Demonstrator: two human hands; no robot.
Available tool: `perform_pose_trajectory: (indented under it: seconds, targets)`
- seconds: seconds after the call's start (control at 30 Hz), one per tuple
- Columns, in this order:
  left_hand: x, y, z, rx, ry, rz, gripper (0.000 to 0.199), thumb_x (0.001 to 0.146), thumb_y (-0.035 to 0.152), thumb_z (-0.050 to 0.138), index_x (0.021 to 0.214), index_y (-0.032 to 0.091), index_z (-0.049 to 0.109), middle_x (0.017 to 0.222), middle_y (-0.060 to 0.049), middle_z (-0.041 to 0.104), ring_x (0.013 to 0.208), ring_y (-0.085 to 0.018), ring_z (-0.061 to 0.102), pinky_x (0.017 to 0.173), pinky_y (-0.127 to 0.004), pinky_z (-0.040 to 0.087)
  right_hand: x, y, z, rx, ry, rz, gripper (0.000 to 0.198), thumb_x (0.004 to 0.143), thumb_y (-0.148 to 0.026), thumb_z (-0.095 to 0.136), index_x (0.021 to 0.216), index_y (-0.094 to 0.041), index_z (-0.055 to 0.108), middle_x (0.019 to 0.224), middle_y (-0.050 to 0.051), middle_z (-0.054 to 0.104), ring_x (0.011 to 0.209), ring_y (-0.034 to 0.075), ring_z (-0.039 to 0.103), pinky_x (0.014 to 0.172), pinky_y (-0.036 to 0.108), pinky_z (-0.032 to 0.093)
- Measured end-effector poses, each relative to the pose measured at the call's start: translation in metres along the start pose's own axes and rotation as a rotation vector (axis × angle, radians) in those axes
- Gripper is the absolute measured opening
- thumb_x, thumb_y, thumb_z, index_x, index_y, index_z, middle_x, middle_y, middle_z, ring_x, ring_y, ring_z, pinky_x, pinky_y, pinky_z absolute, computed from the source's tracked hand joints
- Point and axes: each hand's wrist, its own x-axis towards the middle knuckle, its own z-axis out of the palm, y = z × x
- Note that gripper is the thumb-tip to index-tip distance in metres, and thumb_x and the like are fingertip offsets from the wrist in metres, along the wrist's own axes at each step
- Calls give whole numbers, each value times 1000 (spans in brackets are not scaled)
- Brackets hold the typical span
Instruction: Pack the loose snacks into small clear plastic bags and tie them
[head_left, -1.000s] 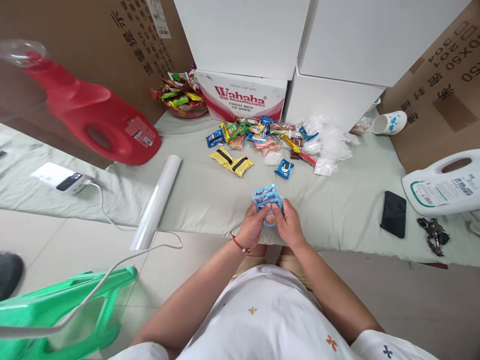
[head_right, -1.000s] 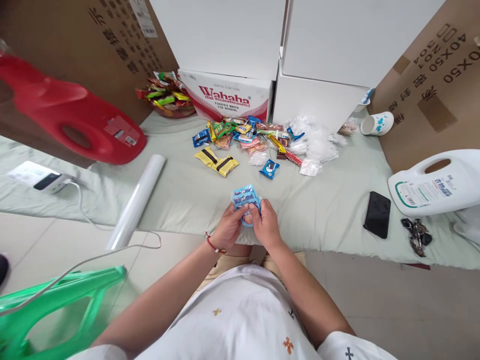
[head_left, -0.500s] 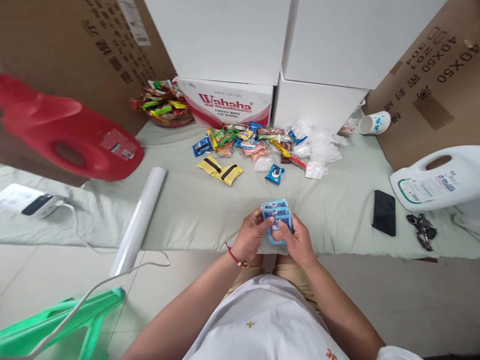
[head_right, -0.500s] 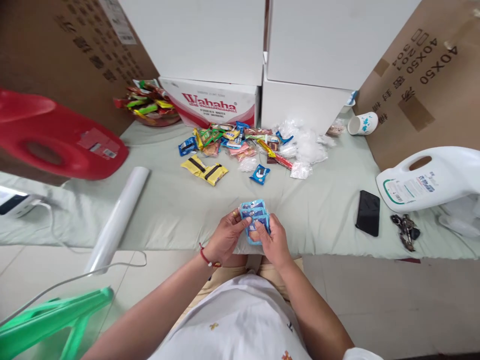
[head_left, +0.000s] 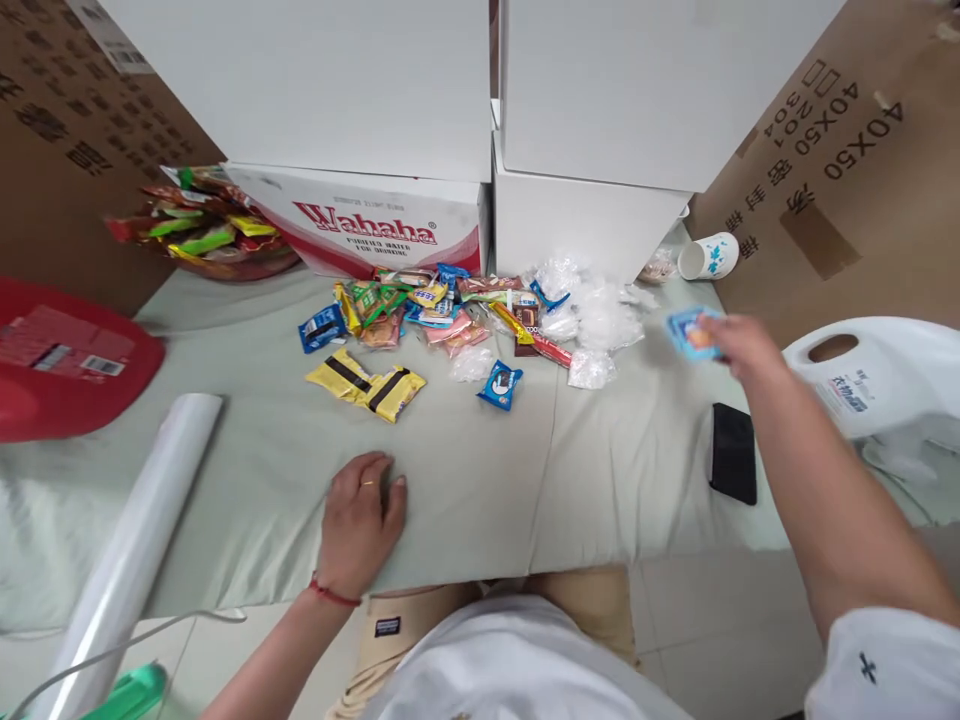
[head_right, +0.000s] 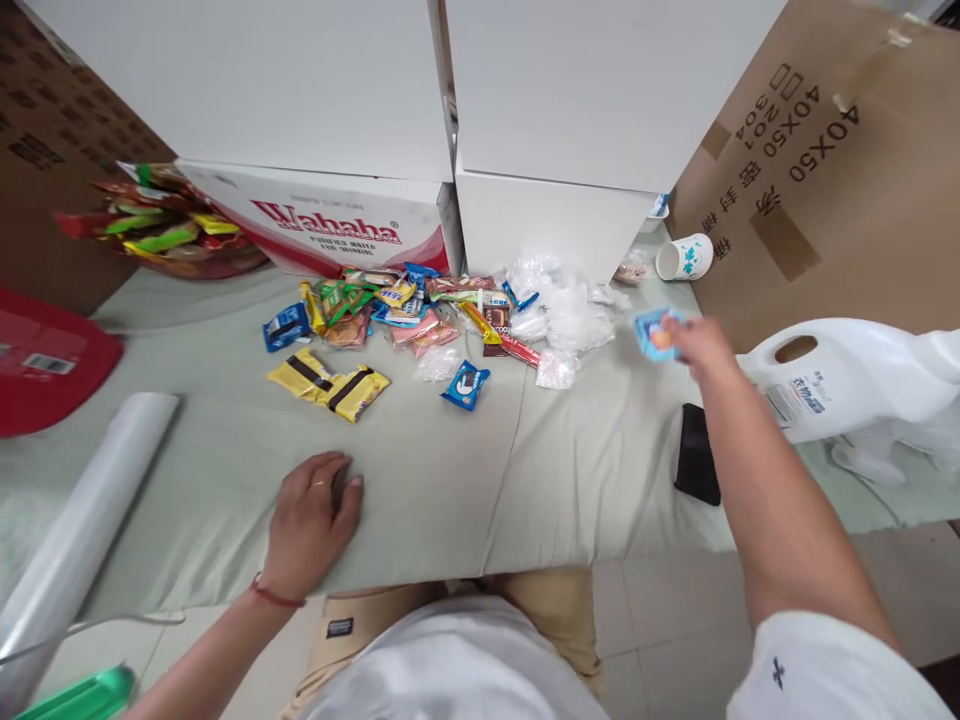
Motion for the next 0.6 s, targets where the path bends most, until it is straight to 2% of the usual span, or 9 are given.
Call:
perform_pose_trajectory:
  seconds: [0.03, 0.1, 0.2, 0.27, 0.3, 0.4, 0.43, 0.5, 0.6]
  targets:
    - [-1, -2, 1, 32, -7, 14, 26, 96, 32, 49, 114, 16, 60, 119, -18, 61, 113, -33, 56, 102, -52, 47, 34, -13, -3, 42, 7, 34, 63, 97, -61, 35, 74, -9, 62, 71, 11, 64, 58, 12, 63, 59, 34, 46]
    - [-2, -3, 2, 87, -4, 30, 25, 97, 30, 49, 115, 16, 60, 119, -17, 61, 113, -33, 57, 102, -50, 47, 86, -31, -7, 151, 10, 91, 67, 99, -66, 27, 82, -13, 65, 70, 10, 62, 62, 17, 66, 57, 38, 50]
    - [-1, 0, 5, 159, 12, 42, 25, 97, 29, 49, 116, 16, 59, 118, -18, 61, 111, -33, 58, 99, -50, 49, 106, -35, 1, 360, 50, 64, 50, 96, -63, 48, 78, -19, 65, 59, 3, 54, 57, 20, 62, 52, 41, 52]
    - [0, 0, 6, 190, 17, 59, 26, 97, 31, 49, 115, 15, 60, 117, -18, 62, 108, -33, 59, 96, -49, 50, 73, -30, 20, 352, 50, -87, 39, 96, -53, 54, 77, -20, 65, 60, 3, 56, 55, 18, 59, 54, 39, 52]
    - [0, -1, 7, 202, 16, 68, 27, 98, 33, 49, 114, 14, 60, 116, -18, 62, 107, -33, 59, 95, -49, 50, 46, -27, 33, 305, 26, -194, 37, 97, -48, 51, 80, -20, 67, 64, 3, 59, 56, 18, 59, 56, 38, 53]
    - [0, -5, 9, 235, -1, 89, 29, 99, 37, 49, 112, 14, 60, 115, -18, 62, 104, -33, 59, 91, -48, 51, -51, -25, 82, 276, -120, -340, 28, 93, -40, 57, 80, -20, 70, 69, 3, 68, 63, 18, 64, 68, 38, 57]
    - [0, -6, 10, 247, -7, 88, 29, 99, 38, 49, 112, 14, 59, 115, -18, 62, 104, -33, 59, 91, -48, 51, -82, -27, 99, 269, -191, -410, 24, 93, -37, 58, 84, -20, 72, 78, 3, 73, 70, 19, 67, 73, 37, 58]
    - [1, -6, 10, 267, -11, 78, 29, 99, 38, 49, 112, 14, 59, 116, -18, 61, 105, -33, 59, 92, -48, 50, -134, -35, 129, 196, -331, -699, 28, 100, -30, 48, 107, -20, 73, 102, 8, 76, 95, 23, 70, 88, 41, 58]
    - [0, -2, 9, 262, -17, 60, 26, 99, 36, 51, 113, 15, 59, 117, -18, 61, 108, -33, 59, 95, -47, 50, -184, -47, 158, 123, -453, -997, 32, 103, -27, 47, 127, -18, 68, 135, 12, 67, 125, 26, 60, 110, 47, 49]
